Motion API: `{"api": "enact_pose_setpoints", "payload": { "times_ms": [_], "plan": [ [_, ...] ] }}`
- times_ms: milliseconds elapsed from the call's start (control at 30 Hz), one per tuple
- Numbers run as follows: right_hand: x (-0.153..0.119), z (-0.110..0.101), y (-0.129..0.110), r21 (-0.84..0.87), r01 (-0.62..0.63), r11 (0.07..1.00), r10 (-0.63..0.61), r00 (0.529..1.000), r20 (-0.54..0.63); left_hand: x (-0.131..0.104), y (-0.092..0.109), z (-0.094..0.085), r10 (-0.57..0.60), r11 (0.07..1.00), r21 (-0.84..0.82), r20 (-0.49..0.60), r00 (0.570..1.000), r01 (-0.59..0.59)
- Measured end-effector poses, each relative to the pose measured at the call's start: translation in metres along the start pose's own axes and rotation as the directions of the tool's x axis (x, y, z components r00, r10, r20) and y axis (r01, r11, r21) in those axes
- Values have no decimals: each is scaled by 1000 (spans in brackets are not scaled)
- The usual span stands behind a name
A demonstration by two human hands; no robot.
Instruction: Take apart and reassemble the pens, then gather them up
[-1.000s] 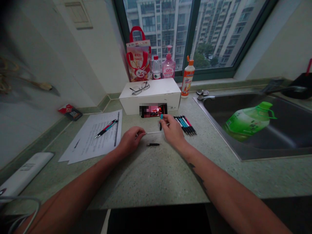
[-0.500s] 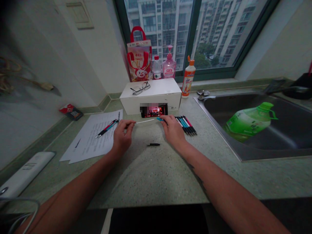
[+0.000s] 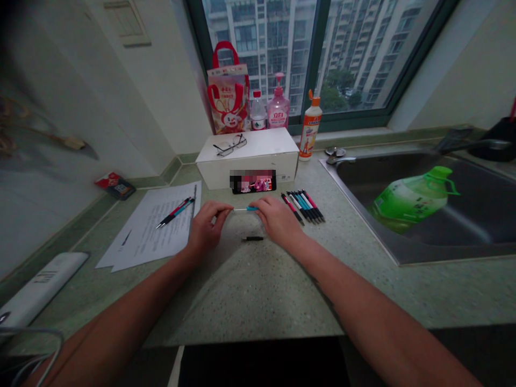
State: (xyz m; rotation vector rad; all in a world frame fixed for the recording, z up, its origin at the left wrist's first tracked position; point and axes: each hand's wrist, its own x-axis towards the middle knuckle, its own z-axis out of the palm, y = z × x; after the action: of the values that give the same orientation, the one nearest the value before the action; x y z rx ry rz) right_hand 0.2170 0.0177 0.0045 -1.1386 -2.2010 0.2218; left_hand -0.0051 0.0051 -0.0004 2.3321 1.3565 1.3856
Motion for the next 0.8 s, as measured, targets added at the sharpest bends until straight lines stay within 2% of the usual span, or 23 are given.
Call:
{"api": "enact_pose_setpoints", "payload": {
  "times_ms": [100,200,267,300,333,400,433,500,567,600,667,733,800],
  "plan": [
    [-2,2,-4,-13,35,999,-34,995,91,-1,0,3,-7,1000,7,50,999,7],
    [-3,1,-5,-29,8,1000,-5,993,122,-1,-1,3,-22,997,72,-48,999,26],
    [-2,-1,-4,-38,-33,999,37,995,91,0,-1,1,7,995,104,-112,994,4],
    [-2,-1,-3,-42,-54,998,57,996,70,0,0,0,33,995,101,-105,994,-23],
    [-1,-1,-2,-44,-71,996,74,996,49,0,1,-1,62,995,85,-64,996,-56],
    [-1,-1,0,-40,-94,995,95,995,13,-1,4,-1,119,992,22,110,987,-122],
    [-1,0,1,-37,-99,994,99,995,1,-2,5,-1,146,989,-12,221,964,-147],
    [-1,1,2,-35,-105,994,105,994,-5,-3,8,2,194,980,-49,416,888,-192],
    [-1,1,1,-40,-106,994,107,994,17,-3,10,6,205,976,-40,517,831,-215],
    [-1,1,1,-46,-106,993,108,994,30,-3,10,7,199,976,-29,535,821,-217],
    [-2,0,0,-64,-109,992,113,992,48,-3,9,9,171,981,-8,524,834,-196],
    [-2,0,1,-85,-116,990,121,991,53,-4,5,10,101,992,15,468,878,-123],
    [-2,-1,3,-98,-126,987,131,990,46,-4,0,9,-31,999,49,359,933,14]
  ]
}}
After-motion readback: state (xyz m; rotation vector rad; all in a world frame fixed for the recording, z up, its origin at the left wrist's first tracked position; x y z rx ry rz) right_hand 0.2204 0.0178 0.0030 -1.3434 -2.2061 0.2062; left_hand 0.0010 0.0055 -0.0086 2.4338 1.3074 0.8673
